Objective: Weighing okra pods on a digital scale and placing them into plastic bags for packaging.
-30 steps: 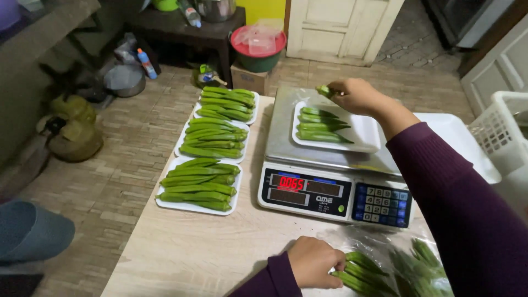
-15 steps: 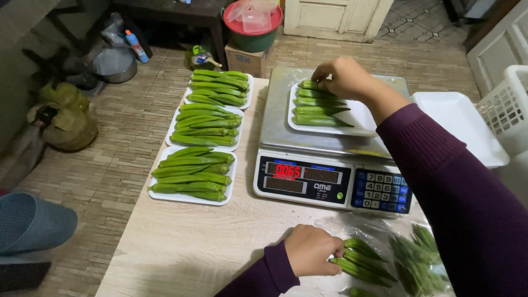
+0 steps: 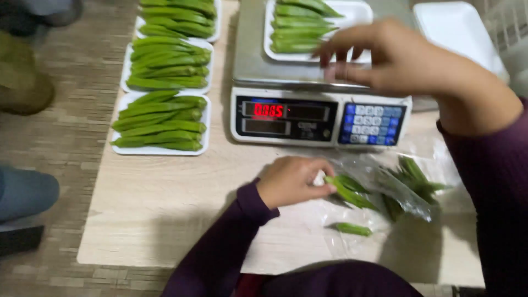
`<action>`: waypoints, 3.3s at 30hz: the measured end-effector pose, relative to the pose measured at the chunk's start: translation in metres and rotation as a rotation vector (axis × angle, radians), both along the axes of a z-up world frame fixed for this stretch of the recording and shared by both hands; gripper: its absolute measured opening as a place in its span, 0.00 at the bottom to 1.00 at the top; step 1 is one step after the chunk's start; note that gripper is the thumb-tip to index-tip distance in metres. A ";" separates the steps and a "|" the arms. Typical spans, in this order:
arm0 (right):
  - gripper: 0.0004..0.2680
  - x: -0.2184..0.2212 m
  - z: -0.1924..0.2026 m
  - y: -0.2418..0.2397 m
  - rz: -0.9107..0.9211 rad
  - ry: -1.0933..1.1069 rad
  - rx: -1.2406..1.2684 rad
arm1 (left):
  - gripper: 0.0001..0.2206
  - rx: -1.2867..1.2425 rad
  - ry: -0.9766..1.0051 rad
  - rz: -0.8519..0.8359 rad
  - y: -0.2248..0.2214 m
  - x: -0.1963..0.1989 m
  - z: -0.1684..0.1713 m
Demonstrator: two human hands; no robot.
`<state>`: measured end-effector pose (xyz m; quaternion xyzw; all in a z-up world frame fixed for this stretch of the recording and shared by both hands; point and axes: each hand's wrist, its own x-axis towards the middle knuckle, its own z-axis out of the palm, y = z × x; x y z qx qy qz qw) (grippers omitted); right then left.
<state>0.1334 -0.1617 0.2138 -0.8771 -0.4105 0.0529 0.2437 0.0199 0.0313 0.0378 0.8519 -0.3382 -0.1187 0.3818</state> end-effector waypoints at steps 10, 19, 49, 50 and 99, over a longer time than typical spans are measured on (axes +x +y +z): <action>0.12 -0.103 -0.030 -0.015 0.360 0.000 -0.078 | 0.01 -0.760 0.583 -0.199 -0.004 -0.002 -0.021; 0.12 -0.118 -0.031 -0.008 0.383 -0.136 0.048 | 0.08 -1.009 0.916 -0.318 -0.006 -0.005 -0.037; 0.14 0.045 -0.092 -0.056 -0.439 -0.018 0.179 | 0.13 -0.995 0.956 0.019 -0.005 0.004 -0.029; 0.12 0.047 -0.094 -0.059 -0.431 -0.022 0.180 | 0.13 -0.990 0.955 0.020 -0.005 0.005 -0.028; 0.03 -0.262 -0.125 -0.169 -0.668 -0.232 0.611 | 0.13 0.282 -0.534 -0.046 -0.037 -0.036 -0.046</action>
